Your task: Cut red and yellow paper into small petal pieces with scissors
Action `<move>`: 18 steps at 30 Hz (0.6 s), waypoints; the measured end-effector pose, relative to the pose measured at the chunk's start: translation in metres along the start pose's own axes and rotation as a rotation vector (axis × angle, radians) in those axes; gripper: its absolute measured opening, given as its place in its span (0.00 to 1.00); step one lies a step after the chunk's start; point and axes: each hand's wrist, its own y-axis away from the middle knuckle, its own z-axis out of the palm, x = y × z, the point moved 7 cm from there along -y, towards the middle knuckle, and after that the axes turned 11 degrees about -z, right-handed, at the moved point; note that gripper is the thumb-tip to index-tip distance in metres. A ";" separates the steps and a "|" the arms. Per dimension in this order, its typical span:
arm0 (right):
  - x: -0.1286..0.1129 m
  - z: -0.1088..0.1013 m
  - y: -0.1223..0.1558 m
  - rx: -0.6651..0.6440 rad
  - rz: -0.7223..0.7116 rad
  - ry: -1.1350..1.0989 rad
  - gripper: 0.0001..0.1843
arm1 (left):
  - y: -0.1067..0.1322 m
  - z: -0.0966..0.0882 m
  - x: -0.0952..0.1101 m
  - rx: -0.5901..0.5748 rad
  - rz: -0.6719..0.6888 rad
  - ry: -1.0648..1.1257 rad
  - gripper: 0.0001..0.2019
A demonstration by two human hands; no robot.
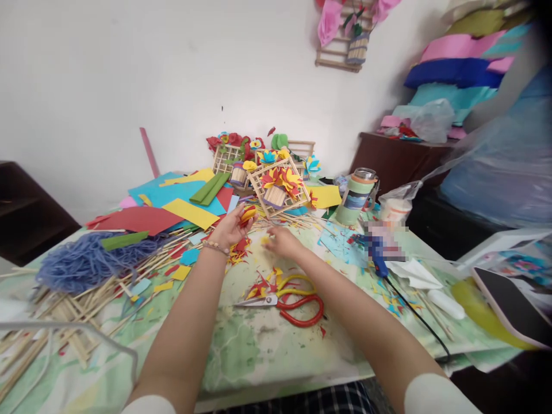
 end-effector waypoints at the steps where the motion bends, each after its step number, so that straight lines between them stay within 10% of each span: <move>1: -0.004 0.005 -0.003 -0.037 0.018 0.043 0.18 | 0.001 0.001 -0.001 -0.004 -0.002 -0.002 0.11; 8: -0.018 0.011 -0.012 -0.102 0.066 0.175 0.09 | -0.005 -0.001 -0.002 0.029 0.020 0.026 0.08; 18: -0.017 -0.040 -0.014 0.265 0.001 0.041 0.11 | -0.024 0.010 -0.037 0.002 -0.068 -0.052 0.12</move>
